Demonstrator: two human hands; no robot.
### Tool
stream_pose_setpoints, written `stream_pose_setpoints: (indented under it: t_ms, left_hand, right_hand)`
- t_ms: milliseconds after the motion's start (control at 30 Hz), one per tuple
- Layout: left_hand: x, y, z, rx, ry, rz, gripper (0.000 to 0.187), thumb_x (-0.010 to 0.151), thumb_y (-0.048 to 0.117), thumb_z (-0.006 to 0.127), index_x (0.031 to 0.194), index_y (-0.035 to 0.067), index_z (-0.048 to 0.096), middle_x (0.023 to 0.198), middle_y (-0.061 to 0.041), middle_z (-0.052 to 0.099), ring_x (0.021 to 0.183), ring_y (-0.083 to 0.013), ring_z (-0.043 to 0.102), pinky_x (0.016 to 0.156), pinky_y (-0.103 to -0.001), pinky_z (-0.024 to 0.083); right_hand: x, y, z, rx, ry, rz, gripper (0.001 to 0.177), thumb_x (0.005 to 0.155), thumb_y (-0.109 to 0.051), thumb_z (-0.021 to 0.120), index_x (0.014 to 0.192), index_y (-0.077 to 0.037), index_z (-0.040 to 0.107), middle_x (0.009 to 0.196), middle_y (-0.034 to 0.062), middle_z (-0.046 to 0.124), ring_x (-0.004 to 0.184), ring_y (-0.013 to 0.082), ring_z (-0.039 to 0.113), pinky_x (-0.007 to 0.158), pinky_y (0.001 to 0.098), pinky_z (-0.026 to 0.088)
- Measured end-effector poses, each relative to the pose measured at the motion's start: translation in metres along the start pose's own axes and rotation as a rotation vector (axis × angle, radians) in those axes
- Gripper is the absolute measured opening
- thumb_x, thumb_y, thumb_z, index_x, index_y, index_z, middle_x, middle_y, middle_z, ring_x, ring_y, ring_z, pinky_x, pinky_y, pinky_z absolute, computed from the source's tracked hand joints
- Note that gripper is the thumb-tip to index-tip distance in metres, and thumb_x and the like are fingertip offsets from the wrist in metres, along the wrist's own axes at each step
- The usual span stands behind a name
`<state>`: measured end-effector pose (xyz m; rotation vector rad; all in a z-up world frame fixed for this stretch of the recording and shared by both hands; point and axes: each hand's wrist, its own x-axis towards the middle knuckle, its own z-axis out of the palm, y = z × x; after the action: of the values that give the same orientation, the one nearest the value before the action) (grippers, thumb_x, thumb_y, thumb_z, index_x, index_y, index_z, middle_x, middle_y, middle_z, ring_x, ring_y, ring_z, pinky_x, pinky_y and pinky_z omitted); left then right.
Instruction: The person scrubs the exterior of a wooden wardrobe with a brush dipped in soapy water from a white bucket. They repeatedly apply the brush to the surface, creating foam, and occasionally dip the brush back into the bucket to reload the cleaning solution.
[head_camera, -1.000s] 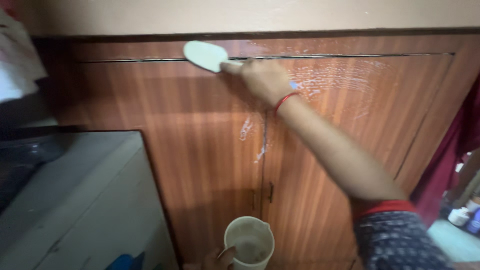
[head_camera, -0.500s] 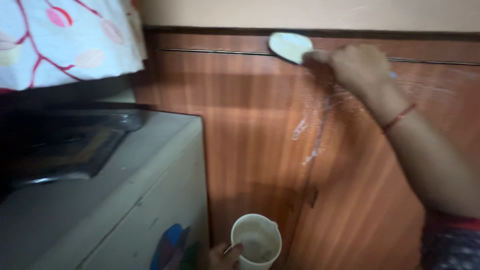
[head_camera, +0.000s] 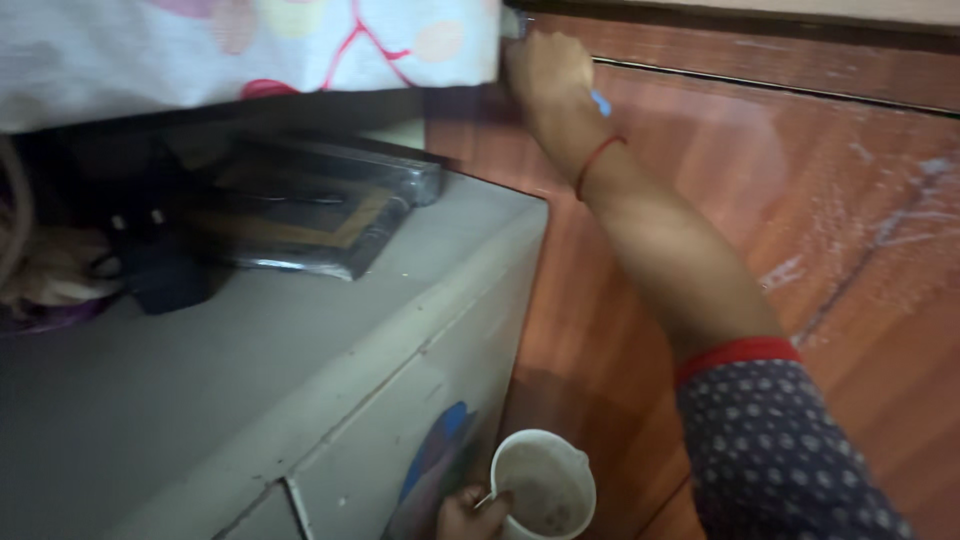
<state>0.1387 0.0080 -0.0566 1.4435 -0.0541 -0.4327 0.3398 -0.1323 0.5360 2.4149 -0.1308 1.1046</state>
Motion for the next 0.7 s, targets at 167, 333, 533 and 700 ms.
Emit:
stream_pose_setpoints:
  t_ms: [167, 333, 533, 700]
  left_hand:
    - [-0.006, 0.007, -0.012, 0.108, 0.017, 0.092, 0.027, 0.072, 0.028, 0.085, 0.078, 0.003, 0.080, 0.059, -0.005, 0.072, 0.059, -0.0102, 0.066, 0.061, -0.031, 0.055]
    - [-0.015, 0.014, -0.010, -0.092, -0.017, 0.161, 0.029, 0.074, 0.022, 0.084, 0.069, -0.005, 0.077, 0.059, -0.007, 0.068, 0.056, -0.0134, 0.059, 0.055, -0.034, 0.047]
    - [-0.019, 0.019, -0.006, -0.195, -0.115, 0.152, 0.022, 0.074, 0.018, 0.083, 0.083, -0.002, 0.084, 0.069, -0.005, 0.078, 0.062, -0.0108, 0.068, 0.061, -0.029, 0.055]
    - [-0.032, 0.030, -0.003, -0.113, -0.092, 0.131, 0.024, 0.075, 0.018, 0.083, 0.083, -0.004, 0.085, 0.066, -0.006, 0.074, 0.059, -0.0112, 0.063, 0.058, -0.030, 0.049]
  right_hand:
    - [-0.009, -0.045, 0.030, 0.067, -0.005, -0.146, 0.020, 0.091, -0.013, 0.058, 0.100, -0.016, 0.077, 0.095, 0.0149, 0.075, 0.083, 0.0353, 0.074, 0.064, 0.0466, 0.059]
    - [-0.059, -0.066, 0.012, 0.002, -0.097, -0.341, 0.024, 0.090, -0.014, 0.060, 0.107, -0.020, 0.077, 0.095, 0.0137, 0.075, 0.082, 0.0353, 0.075, 0.064, 0.0463, 0.059]
    - [-0.098, -0.023, -0.013, -0.058, -0.115, -0.337, 0.033, 0.091, -0.012, 0.061, 0.118, -0.024, 0.076, 0.095, 0.0133, 0.076, 0.082, 0.0355, 0.076, 0.066, 0.0461, 0.060]
    - [-0.090, 0.005, -0.023, -0.020, -0.030, -0.246, 0.041, 0.095, -0.007, 0.056, 0.128, -0.021, 0.073, 0.098, 0.0151, 0.076, 0.084, 0.0353, 0.076, 0.068, 0.0461, 0.060]
